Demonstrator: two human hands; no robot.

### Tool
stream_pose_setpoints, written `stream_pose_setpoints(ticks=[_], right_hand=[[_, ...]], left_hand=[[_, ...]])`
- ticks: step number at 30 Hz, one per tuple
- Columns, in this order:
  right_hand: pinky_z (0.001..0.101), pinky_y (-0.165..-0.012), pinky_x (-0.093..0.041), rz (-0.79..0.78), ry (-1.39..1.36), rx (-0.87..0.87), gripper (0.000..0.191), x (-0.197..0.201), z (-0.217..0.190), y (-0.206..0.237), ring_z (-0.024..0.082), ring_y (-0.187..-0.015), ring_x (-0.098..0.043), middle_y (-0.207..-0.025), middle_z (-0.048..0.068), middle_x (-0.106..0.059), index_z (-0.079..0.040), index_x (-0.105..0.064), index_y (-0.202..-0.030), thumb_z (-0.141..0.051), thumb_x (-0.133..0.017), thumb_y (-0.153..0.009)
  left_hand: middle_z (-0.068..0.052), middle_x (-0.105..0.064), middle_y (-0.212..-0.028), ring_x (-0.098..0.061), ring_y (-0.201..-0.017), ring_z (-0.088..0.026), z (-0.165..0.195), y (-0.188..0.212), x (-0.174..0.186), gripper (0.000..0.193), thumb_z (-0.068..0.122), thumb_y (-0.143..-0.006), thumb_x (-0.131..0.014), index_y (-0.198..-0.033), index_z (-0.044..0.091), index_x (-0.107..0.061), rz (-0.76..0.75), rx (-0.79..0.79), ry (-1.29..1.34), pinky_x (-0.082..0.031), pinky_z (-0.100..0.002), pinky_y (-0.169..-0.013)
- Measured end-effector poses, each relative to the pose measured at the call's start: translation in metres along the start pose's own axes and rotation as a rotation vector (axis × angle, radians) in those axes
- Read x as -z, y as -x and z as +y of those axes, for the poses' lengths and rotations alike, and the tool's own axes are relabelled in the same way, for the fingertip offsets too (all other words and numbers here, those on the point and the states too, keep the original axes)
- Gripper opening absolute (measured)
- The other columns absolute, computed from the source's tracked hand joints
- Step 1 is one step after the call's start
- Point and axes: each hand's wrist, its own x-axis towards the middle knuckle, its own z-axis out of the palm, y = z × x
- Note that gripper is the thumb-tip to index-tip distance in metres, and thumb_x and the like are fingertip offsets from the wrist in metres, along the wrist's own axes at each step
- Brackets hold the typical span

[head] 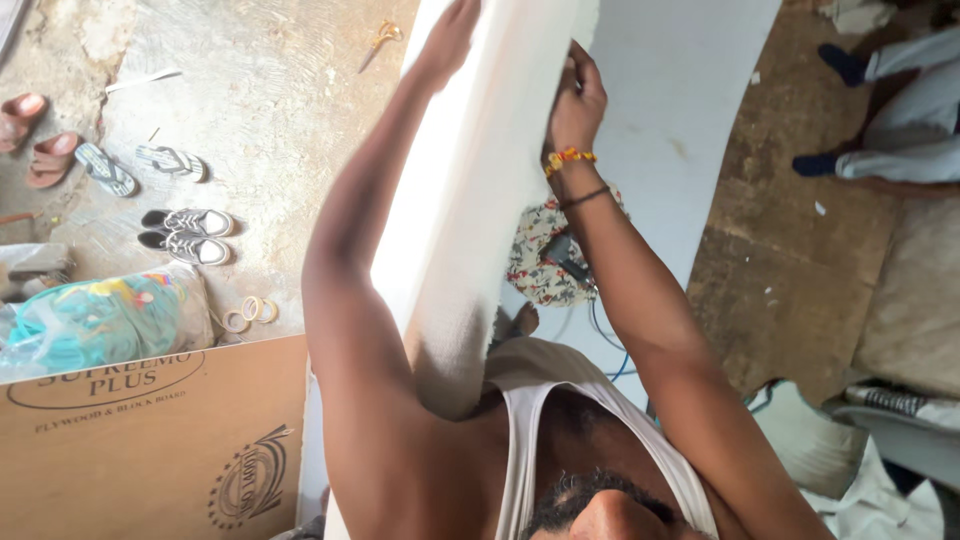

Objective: The person stretches a strip of white fabric over the edge of a foam pad on a plywood panel, pulling and smoothing it by hand to align it. They then use a pneumatic staple gun to fasten the fabric to the panel, pressing the fabric down at intervals along the edge.

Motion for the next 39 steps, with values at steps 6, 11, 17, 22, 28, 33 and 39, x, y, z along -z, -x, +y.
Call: stream_pose_setpoints(ticks=[6,11,17,22,28,33,39], right_hand=[[0.0328,-0.094,-0.058,-0.001,0.019,-0.050,0.032,0.000,-0.010,-0.004,0.018,-0.105,-0.071,-0.120,0.010,-0.074,0.002,-0.065,-0.132,-0.014,-0.051,-0.107],[0.0330,-0.093,-0.060,-0.038,0.047,-0.043,0.035,0.004,0.005,-0.004,0.017,-0.104,-0.073,-0.122,0.010,-0.075,0.000,-0.062,-0.137,-0.016,-0.050,-0.108],[0.0343,-0.095,-0.061,-0.078,-0.068,0.053,0.035,0.005,0.023,-0.005,0.018,-0.105,-0.073,-0.121,0.011,-0.075,0.000,-0.063,-0.138,-0.019,-0.052,-0.110],[0.0374,-0.096,-0.063,-0.159,-0.318,0.111,0.032,-0.004,0.021,0.002,0.020,-0.107,-0.073,-0.122,0.012,-0.073,0.001,-0.062,-0.136,-0.017,-0.055,-0.111],[0.0346,-0.109,-0.057,-0.200,-0.599,-0.054,0.040,-0.013,0.016,0.004,0.017,-0.118,-0.069,-0.131,0.011,-0.070,0.002,-0.059,-0.142,-0.019,-0.046,-0.110],[0.0352,-0.107,-0.058,-0.194,-0.571,-0.076,0.041,-0.034,0.013,0.012,0.018,-0.120,-0.067,-0.135,0.013,-0.067,0.003,-0.055,-0.145,-0.018,-0.043,-0.113],[0.0360,-0.110,-0.057,-0.224,-0.399,0.153,0.038,-0.040,0.019,0.027,0.016,-0.127,-0.064,-0.142,0.010,-0.062,-0.002,-0.049,-0.151,-0.014,-0.047,-0.115]], left_hand=[[-0.020,-0.050,-0.147,-0.050,-0.136,-0.033,-0.082,0.111,-0.012,0.071,0.057,-0.102,-0.032,-0.151,0.006,-0.038,0.006,0.459,0.215,-0.046,-0.047,-0.107],[-0.021,-0.050,-0.149,-0.051,-0.138,-0.033,-0.102,0.132,-0.042,0.082,0.065,-0.098,-0.022,-0.155,0.009,-0.036,-0.120,0.625,0.228,-0.047,-0.047,-0.110],[-0.024,-0.053,-0.150,-0.057,-0.139,-0.034,-0.065,0.074,-0.038,0.093,0.074,-0.095,-0.011,-0.159,0.011,-0.036,-0.215,0.495,0.184,-0.049,-0.048,-0.113],[-0.016,-0.011,-0.172,-0.021,-0.154,-0.039,-0.026,0.072,-0.036,0.091,0.077,-0.095,-0.015,-0.164,0.021,0.005,-0.218,-0.009,0.035,-0.033,-0.055,-0.122],[-0.013,0.002,-0.180,-0.001,-0.166,-0.035,-0.021,0.061,-0.005,0.078,0.069,-0.107,-0.007,-0.171,0.024,0.001,-0.254,-0.271,-0.092,-0.007,-0.052,-0.133],[-0.025,-0.060,-0.153,-0.064,-0.136,-0.033,-0.006,0.023,-0.013,0.075,0.060,-0.113,-0.014,-0.169,0.013,-0.032,-0.139,0.138,0.208,-0.057,-0.044,-0.112],[-0.014,-0.037,-0.165,-0.057,-0.137,-0.035,0.002,0.034,-0.012,0.072,0.058,-0.107,-0.025,-0.163,0.024,0.004,-0.300,-0.122,0.332,-0.057,-0.051,-0.109]])
